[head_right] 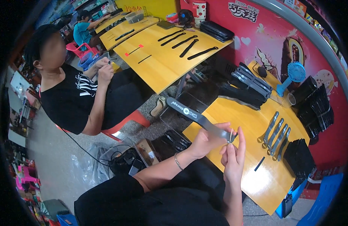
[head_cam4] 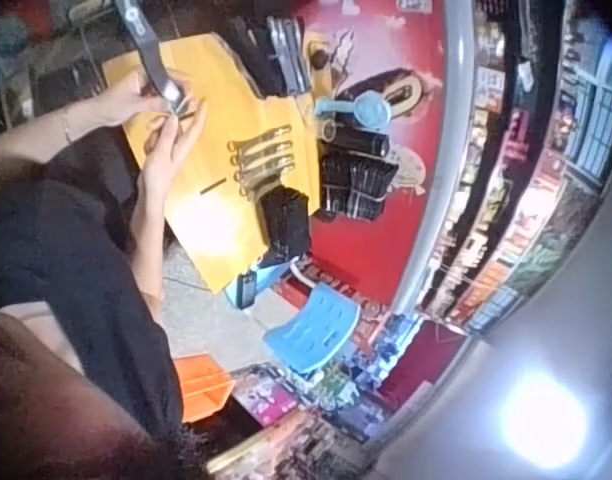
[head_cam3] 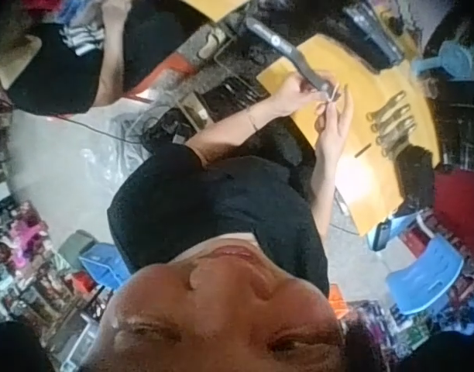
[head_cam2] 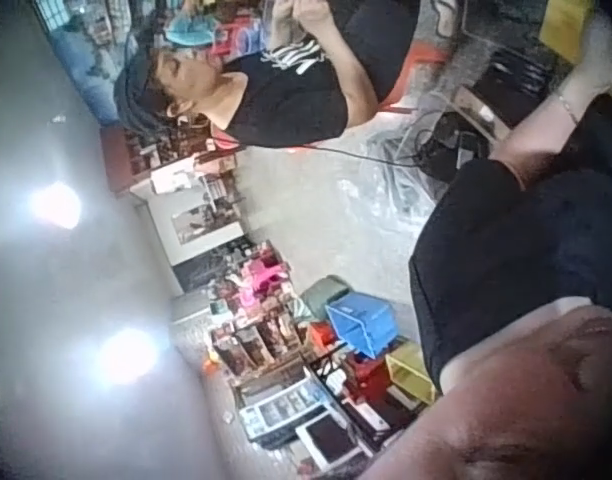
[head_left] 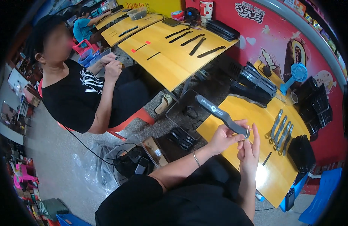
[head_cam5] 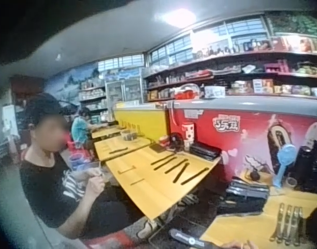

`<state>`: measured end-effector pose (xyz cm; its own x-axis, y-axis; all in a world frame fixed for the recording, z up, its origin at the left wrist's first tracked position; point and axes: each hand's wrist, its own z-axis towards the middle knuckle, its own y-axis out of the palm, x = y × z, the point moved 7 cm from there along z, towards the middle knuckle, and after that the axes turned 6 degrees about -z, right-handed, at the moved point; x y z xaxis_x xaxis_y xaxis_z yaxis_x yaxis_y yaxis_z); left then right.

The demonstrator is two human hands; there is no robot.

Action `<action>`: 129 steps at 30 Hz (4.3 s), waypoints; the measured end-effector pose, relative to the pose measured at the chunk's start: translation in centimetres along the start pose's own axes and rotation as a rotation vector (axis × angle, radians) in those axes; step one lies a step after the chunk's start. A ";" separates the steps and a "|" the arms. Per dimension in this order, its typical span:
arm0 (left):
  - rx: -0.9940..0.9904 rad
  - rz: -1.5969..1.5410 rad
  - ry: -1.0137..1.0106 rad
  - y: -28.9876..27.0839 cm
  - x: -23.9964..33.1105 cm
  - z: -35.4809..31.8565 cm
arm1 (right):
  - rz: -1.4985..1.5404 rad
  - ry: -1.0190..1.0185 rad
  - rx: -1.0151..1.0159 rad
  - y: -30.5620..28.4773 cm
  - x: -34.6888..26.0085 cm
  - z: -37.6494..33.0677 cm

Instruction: The recorder is assembling velcro storage straps by attaching plastic components and threading the straps.

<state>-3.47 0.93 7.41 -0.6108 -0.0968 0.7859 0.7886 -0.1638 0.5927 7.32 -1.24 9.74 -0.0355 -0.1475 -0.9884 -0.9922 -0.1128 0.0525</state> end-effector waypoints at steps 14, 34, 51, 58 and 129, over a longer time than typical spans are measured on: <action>0.006 -0.132 0.156 -0.1 -0.5 1.5 | 0.011 -0.111 0.009 -0.5 -0.2 0.7; -0.017 -0.424 -0.110 -1.0 -4.5 2.4 | 0.143 -0.088 0.015 0.2 2.1 0.9; -0.100 -0.256 -0.281 -1.4 -5.2 2.7 | -0.555 -0.245 -0.093 -2.9 -1.0 1.4; -0.132 -0.277 -0.252 -1.6 -4.8 2.6 | -0.485 -0.335 -0.001 -2.9 -1.1 1.2; -0.412 0.307 -0.703 4.5 -5.1 -1.8 | -0.389 -0.376 -0.040 -9.2 -1.5 -1.1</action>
<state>3.07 -1.10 5.69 -0.0828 0.4112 0.9078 0.7396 -0.5852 0.3325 16.66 -1.04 10.92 0.2856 0.2739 -0.9184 -0.9358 -0.1270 -0.3289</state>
